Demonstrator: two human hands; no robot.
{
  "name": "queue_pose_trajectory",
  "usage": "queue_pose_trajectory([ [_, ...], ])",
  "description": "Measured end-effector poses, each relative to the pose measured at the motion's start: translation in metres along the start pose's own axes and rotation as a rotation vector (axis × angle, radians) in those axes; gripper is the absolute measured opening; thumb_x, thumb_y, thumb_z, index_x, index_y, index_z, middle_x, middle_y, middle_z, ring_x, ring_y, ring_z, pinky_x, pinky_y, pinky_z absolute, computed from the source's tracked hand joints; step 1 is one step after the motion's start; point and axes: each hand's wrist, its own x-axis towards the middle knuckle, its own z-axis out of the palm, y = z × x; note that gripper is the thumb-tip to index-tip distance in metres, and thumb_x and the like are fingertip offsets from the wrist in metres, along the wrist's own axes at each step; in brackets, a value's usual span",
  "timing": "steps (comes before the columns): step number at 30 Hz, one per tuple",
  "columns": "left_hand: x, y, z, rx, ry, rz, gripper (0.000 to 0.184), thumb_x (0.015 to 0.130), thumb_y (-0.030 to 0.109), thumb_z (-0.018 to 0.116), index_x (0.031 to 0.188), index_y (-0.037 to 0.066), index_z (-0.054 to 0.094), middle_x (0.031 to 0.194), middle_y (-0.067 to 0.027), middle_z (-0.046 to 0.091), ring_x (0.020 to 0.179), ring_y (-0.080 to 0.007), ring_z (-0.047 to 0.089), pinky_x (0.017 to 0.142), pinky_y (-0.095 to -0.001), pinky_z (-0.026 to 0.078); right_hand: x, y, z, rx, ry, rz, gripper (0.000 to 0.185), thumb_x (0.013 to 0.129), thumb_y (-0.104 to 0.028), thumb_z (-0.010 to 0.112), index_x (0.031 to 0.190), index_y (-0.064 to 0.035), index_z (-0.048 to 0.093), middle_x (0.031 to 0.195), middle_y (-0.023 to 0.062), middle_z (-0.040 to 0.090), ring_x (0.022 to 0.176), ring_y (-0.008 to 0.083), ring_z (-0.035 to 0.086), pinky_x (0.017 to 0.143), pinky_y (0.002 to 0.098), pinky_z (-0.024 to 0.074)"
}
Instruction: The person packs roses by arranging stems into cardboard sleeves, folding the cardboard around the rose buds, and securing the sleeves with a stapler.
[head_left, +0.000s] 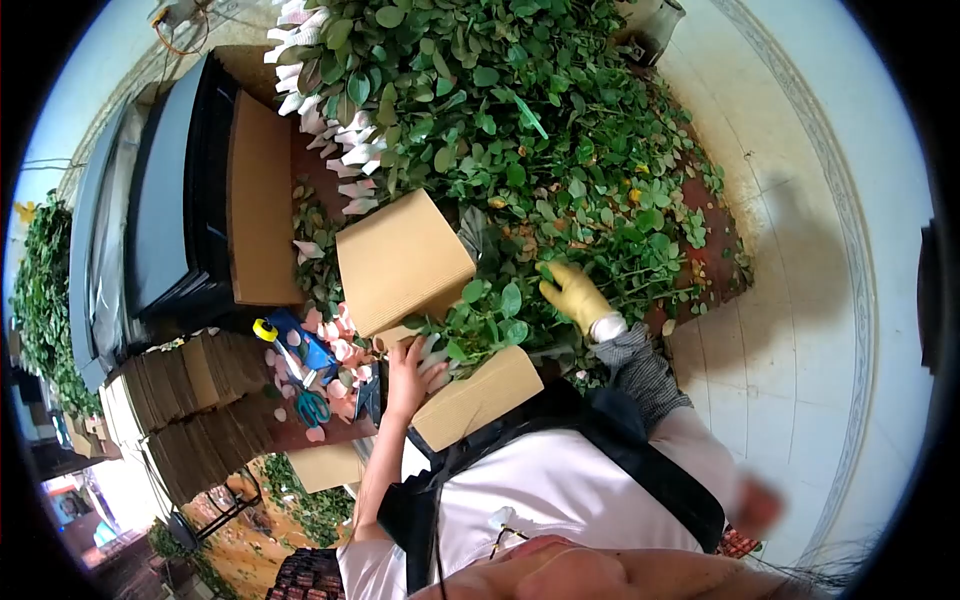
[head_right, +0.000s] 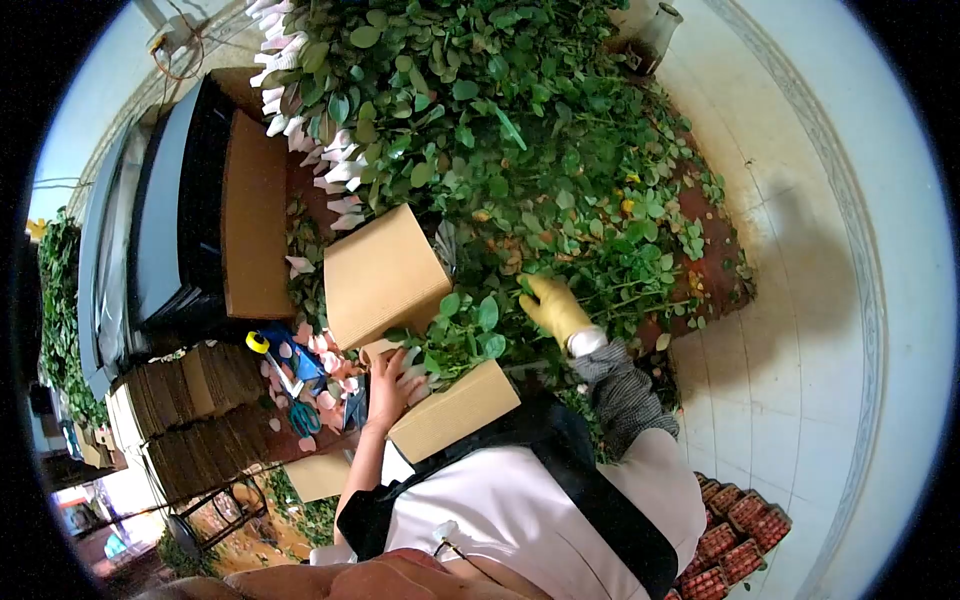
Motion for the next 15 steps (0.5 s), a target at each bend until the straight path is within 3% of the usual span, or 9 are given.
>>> queue_pose_trajectory([
  [2,0.001,0.002,-0.003,-0.129,-0.023,-0.043,0.062,0.076,0.019,0.083,0.13,0.001,0.06,0.121,-0.0175,0.054,0.11,-0.0351,0.053,0.097,-0.042,0.046,0.034,-0.012,-0.018,-0.035,0.206,-0.122,0.041,0.092,-0.024,0.066,0.13,-0.011,0.061,0.11,0.0205,0.068,0.099,0.0362,0.066,0.089,0.0447,0.0522],
  [3,0.001,0.0,-0.002,-0.114,-0.034,-0.049,0.063,0.075,0.016,0.084,0.131,0.001,0.06,0.121,-0.0172,0.055,0.11,-0.0348,0.053,0.097,-0.0412,0.046,0.057,-0.015,-0.027,-0.197,0.251,-0.147,0.039,0.093,-0.017,0.063,0.13,-0.0063,0.059,0.115,0.0186,0.069,0.102,0.0343,0.067,0.092,0.0431,0.0527],
  [4,0.002,0.003,-0.003,-0.081,-0.041,-0.047,0.062,0.075,0.016,0.083,0.131,0.0,0.06,0.121,-0.0172,0.055,0.11,-0.0347,0.053,0.097,-0.0409,0.046,0.083,-0.006,-0.025,-0.247,0.339,-0.137,0.035,0.09,-0.019,0.066,0.122,-0.0073,0.063,0.087,0.0168,0.068,0.078,0.0346,0.066,0.073,0.0483,0.0528],
  [5,0.004,0.006,-0.005,-0.051,-0.046,-0.045,0.062,0.075,0.015,0.083,0.131,0.0,0.06,0.12,-0.0172,0.055,0.11,-0.0346,0.053,0.097,-0.0407,0.046,0.109,0.003,-0.023,-0.369,0.328,-0.052,0.037,0.089,-0.019,0.067,0.123,-0.0047,0.061,0.08,0.0146,0.067,0.072,0.0343,0.066,0.067,0.0491,0.0518],
  [6,0.005,0.007,-0.006,-0.054,-0.061,-0.054,0.062,0.075,0.015,0.083,0.13,0.0,0.06,0.12,-0.0173,0.055,0.11,-0.0346,0.053,0.097,-0.0405,0.046,0.139,0.015,-0.02,-0.503,0.293,0.136,0.047,0.089,-0.023,0.069,0.13,-0.0049,0.056,0.093,0.0173,0.069,0.082,0.0326,0.067,0.081,0.048,0.0532],
  [8,0.005,0.005,-0.006,-0.058,-0.065,-0.053,0.061,0.075,0.016,0.083,0.129,0.0,0.061,0.119,-0.0174,0.055,0.109,-0.0344,0.053,0.096,-0.0405,0.046,0.184,0.053,-0.01,-0.829,0.275,0.327,0.044,0.095,-0.032,0.061,0.127,-0.0035,0.053,0.096,0.0159,0.067,0.086,0.0271,0.066,0.086,0.0438,0.0505],
  [10,0.003,0.002,-0.002,-0.061,-0.037,-0.029,0.06,0.075,0.015,0.083,0.128,0.001,0.061,0.117,-0.0173,0.056,0.108,-0.0349,0.053,0.095,-0.0415,0.046,0.221,0.115,0.021,-1.058,0.475,0.304,0.029,0.101,-0.029,0.051,0.116,-0.0045,0.056,0.082,0.0115,0.068,0.078,0.022,0.066,0.074,0.0357,0.0541],
  [12,0.003,0.004,-0.003,-0.039,-0.021,-0.023,0.059,0.075,0.016,0.083,0.128,0.001,0.061,0.116,-0.018,0.056,0.108,-0.0362,0.053,0.094,-0.043,0.046,0.235,0.135,0.038,-1.149,0.608,0.286,0.027,0.104,-0.029,0.047,0.114,-0.0067,0.056,0.084,0.0102,0.069,0.082,0.0205,0.066,0.078,0.0339,0.0538],
  [15,0.002,0.006,0.0,-0.025,-0.017,-0.046,0.06,0.076,0.017,0.082,0.129,0.001,0.061,0.115,-0.0183,0.056,0.108,-0.0371,0.052,0.094,-0.0438,0.046,0.202,0.062,-0.024,-0.972,0.233,0.277,0.019,0.1,-0.025,0.053,0.109,-0.0102,0.061,0.085,0.0042,0.069,0.091,0.0245,0.064,0.102,0.0472,0.0427],
])
